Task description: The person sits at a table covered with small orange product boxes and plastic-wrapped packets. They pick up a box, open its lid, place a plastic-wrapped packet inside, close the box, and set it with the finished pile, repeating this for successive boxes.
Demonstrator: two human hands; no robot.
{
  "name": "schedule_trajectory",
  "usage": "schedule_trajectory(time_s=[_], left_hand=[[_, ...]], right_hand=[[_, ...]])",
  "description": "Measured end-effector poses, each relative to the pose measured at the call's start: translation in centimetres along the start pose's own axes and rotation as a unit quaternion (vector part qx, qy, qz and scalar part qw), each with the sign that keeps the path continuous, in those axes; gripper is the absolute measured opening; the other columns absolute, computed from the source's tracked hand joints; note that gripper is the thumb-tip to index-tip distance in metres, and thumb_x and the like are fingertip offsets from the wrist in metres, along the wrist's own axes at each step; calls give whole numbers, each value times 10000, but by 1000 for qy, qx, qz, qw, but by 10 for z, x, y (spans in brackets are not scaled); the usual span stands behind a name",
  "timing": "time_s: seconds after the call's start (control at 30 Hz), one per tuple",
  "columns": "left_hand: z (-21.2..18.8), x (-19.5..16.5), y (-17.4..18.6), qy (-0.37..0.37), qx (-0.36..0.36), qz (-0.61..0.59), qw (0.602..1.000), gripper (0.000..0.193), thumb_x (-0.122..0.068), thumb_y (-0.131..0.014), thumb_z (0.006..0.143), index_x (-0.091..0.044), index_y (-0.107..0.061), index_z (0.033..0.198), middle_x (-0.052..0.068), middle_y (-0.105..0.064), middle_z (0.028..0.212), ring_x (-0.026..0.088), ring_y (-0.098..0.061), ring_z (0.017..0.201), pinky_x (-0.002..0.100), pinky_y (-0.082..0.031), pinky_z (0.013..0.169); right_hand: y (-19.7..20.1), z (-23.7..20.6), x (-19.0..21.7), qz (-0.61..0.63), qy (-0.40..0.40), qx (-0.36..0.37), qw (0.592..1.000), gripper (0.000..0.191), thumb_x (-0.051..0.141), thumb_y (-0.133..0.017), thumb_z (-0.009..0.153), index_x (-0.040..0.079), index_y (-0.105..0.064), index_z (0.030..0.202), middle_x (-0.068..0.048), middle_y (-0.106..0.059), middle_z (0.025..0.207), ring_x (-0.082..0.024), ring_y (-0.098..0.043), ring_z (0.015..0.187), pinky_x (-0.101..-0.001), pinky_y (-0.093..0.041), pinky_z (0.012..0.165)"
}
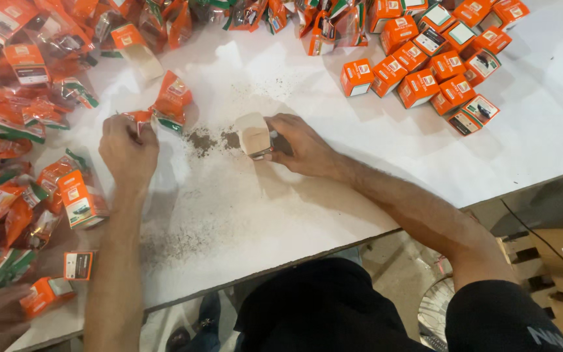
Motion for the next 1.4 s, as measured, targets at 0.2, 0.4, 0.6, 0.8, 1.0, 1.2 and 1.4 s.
schedule_trajectory(time_s=[0.2, 0.4, 0.6, 0.8, 1.0, 1.2, 1.4], left_hand=[[-60, -97, 4, -192, -125, -329, 916, 449, 113, -723, 897, 4, -489, 1264, 231, -610, 1202, 343, -682, 1075, 395, -603, 932], [-63, -144, -16, -307, -17, -192, 932, 380, 65, -763, 894, 5, -648, 1251, 189, -680, 1318, 379, -610, 1252, 506, -526, 1082], [-68, -153, -16, -249, 13, -114, 962, 177, -120, -770, 947, -160, -696, 1102, 47, -659, 1208, 362, -426, 1393, 592, -163, 1198], [-64, -154, -40, -12, 51, -283, 958, 211, -39, -734, 871, -66, -726, 1080, 202, -411, 1282, 323, -426, 1225, 414, -464, 1001], [-45, -126, -69, 146, 230, -422, 864, 162, -32, -705, 905, 13, -743, 1056, 112, -735, 940, 126, -690, 799, 256, -589, 685], [-45, -124, -66, 172, 229, -532, 797, 211, -69, -669, 933, 7, -678, 1129, 47, -713, 942, 79, -693, 796, 256, -618, 691], [-45, -95, -49, 254, 322, -696, 589, 321, -216, -570, 879, 6, -718, 1056, 81, -724, 839, 119, -666, 678, 286, -593, 658]], right_hand=[[4, -2, 12, 22, -21, -18, 999, 548, 177, -891, 803, 87, -637, 1280, -123, -684, 1072, -338, -643, 1034, -440, -513, 934], [2, -1, 19, 14, -17, -37, 999, 532, 167, -899, 758, 82, -657, 1225, -117, -688, 1038, -338, -642, 1014, -436, -518, 912], [-2, -3, 18, -19, 5, -40, 999, 568, 173, -898, 764, 35, -634, 1248, -159, -677, 1113, -383, -611, 1118, -482, -470, 994], [-7, -1, 15, -26, -8, -34, 999, 598, 203, -905, 760, 39, -642, 1272, -158, -677, 1227, -357, -605, 1200, -466, -478, 1039], [-12, -6, 18, -5, -37, -51, 998, 742, 178, -865, 786, 9, -518, 1419, -166, -668, 1252, -389, -581, 1204, -479, -484, 1002], [-10, -9, 25, -67, 45, -40, 996, 619, 97, -781, 861, 72, -552, 1435, -159, -649, 1366, -366, -624, 1222, -462, -506, 1036], [-13, -12, 27, -121, 35, -18, 992, 593, 74, -749, 849, 37, -557, 1408, -196, -623, 1379, -397, -606, 1209, -474, -493, 1025]])
Point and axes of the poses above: each hand's wrist, its own z-axis towards the middle knuckle, its own y-axis out of the back of the hand, x = y × z, the point moved 1 cm from there along z, towards the middle knuckle
